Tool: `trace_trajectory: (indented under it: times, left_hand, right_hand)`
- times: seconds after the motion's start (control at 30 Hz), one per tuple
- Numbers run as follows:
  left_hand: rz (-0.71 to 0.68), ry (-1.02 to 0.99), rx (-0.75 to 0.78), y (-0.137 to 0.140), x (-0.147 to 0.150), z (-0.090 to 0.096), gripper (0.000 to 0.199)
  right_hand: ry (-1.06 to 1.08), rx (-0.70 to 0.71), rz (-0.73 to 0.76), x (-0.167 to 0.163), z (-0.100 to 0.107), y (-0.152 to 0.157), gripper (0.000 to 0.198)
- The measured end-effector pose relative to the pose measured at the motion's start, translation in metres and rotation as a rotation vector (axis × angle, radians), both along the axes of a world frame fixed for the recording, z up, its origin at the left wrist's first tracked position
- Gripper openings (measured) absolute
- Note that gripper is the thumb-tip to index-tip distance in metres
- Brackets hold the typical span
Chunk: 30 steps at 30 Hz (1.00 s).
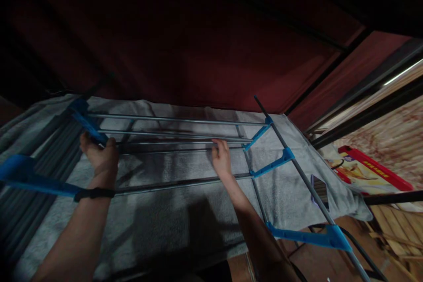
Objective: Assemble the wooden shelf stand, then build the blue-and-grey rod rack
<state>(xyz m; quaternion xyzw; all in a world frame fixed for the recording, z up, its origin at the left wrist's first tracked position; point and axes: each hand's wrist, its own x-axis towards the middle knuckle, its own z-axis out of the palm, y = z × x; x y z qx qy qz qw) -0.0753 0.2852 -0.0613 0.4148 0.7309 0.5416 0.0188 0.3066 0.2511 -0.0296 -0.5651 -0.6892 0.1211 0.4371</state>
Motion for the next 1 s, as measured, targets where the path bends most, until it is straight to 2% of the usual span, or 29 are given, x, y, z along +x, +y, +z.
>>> trace_trajectory:
  times: [0.07,0.13,0.23,0.3,0.4,0.53,0.67,0.8,0.9,1.0]
  left_hand:
    - [0.120,-0.046,-0.010,-0.019,0.016,0.004,0.056]
    - [0.087,0.079,0.028,-0.040,0.041,0.008,0.047]
    - [-0.087,0.269,0.122,-0.060,0.085,0.016,0.041]
    - [-0.278,0.385,0.133,-0.063,0.114,0.023,0.041]
    - [-0.566,0.563,0.096,-0.053,0.154,0.041,0.048]
    - [-0.887,0.814,0.051,-0.029,0.201,0.069,0.053]
    - [-1.008,0.918,0.039,0.002,0.249,0.083,0.043]
    - [-1.070,0.936,-0.057,0.029,0.290,0.080,0.034]
    - [-1.098,0.915,-0.165,0.041,0.306,0.076,0.034]
    - [-1.112,0.874,-0.176,0.043,0.308,0.076,0.033]
  right_hand:
    - [0.138,-0.037,-0.206,0.036,-0.012,0.002,0.033]
    - [0.279,-0.014,-0.383,0.069,-0.022,0.008,0.036]
    - [0.389,0.059,-0.568,0.108,-0.032,0.023,0.047]
    - [0.405,0.046,-0.641,0.125,-0.036,0.034,0.053]
    - [0.434,-0.022,-0.645,0.139,-0.041,0.049,0.059]
    - [0.481,-0.019,-0.531,0.143,-0.044,0.061,0.053]
    - [0.471,-0.024,-0.501,0.145,-0.042,0.063,0.038]
    - [0.379,-0.060,-0.511,0.146,-0.036,0.060,0.029]
    - [0.326,-0.076,-0.517,0.146,-0.030,0.058,0.027]
    - [0.295,-0.082,-0.515,0.145,-0.023,0.057,0.026]
